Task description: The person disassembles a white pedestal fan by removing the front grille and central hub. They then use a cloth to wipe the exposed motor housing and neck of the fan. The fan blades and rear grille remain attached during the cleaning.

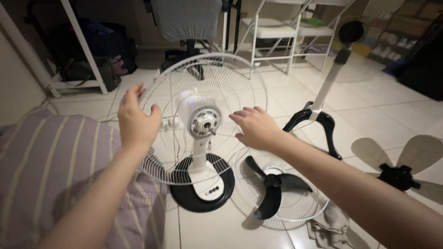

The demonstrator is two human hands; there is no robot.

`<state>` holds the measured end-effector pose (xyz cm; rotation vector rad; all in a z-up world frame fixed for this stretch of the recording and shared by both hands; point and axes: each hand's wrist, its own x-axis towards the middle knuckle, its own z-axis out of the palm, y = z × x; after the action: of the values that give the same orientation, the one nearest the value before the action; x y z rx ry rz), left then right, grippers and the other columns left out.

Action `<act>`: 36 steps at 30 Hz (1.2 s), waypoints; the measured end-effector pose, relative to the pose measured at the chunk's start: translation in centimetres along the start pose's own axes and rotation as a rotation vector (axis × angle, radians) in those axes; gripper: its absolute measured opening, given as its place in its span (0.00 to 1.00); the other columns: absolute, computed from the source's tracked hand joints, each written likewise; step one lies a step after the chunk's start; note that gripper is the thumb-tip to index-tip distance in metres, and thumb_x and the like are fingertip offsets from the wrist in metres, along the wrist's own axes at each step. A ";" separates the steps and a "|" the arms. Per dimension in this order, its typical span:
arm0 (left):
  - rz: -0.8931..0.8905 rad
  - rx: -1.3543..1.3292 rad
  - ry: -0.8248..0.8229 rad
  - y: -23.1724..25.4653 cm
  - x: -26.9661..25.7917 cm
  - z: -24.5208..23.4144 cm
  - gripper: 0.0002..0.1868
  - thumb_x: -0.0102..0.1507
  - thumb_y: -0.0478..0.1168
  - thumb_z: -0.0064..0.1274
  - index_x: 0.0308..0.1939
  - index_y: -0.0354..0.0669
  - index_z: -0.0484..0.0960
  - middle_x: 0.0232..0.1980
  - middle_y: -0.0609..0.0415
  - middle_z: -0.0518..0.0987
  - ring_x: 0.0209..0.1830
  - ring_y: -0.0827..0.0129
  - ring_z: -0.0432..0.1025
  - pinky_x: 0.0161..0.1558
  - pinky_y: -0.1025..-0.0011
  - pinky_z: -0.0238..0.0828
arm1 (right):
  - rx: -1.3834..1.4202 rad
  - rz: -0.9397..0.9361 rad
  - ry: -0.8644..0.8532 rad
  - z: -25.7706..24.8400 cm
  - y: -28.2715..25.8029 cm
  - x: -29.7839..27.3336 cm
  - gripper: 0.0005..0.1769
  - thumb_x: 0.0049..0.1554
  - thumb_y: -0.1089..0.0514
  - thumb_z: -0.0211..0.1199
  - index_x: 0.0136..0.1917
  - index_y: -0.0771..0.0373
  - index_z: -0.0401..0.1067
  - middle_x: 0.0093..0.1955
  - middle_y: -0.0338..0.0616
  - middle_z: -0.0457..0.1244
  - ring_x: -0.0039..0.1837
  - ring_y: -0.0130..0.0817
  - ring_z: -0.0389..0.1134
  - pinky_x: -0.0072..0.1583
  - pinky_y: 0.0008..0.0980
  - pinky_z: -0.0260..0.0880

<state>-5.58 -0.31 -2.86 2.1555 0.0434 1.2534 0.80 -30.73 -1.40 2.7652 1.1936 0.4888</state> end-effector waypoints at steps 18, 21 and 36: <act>0.089 0.165 0.003 1.2 1.3 0.0 0.29 0.58 0.39 0.62 0.63 0.40 0.75 0.60 0.42 0.78 0.59 0.48 0.74 0.59 0.56 0.70 | 0.770 0.658 -0.009 6.9 0.1 1.9 0.19 0.61 0.48 0.58 0.55 0.63 0.80 0.45 0.48 0.75 0.47 0.42 0.76 0.51 0.39 0.75; 0.012 0.142 -0.065 1.2 2.5 -0.2 0.27 0.59 0.48 0.63 0.59 0.42 0.79 0.55 0.46 0.81 0.54 0.55 0.77 0.55 0.61 0.73 | 0.705 0.602 -0.026 7.2 -1.5 2.2 0.23 0.61 0.43 0.58 0.57 0.62 0.79 0.47 0.50 0.73 0.48 0.43 0.76 0.53 0.40 0.74; -1.164 -0.807 -0.839 -17.5 0.4 2.6 0.28 0.67 0.53 0.39 0.68 0.48 0.73 0.65 0.52 0.79 0.54 0.59 0.80 0.51 0.56 0.81 | 0.394 0.470 0.222 8.6 -6.0 8.3 0.36 0.51 0.38 0.70 0.58 0.69 0.65 0.49 0.57 0.68 0.49 0.51 0.72 0.47 0.46 0.74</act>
<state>1.51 12.49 -12.83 1.3309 0.3173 -0.3076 4.75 -20.23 -8.67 3.4295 0.7198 0.6765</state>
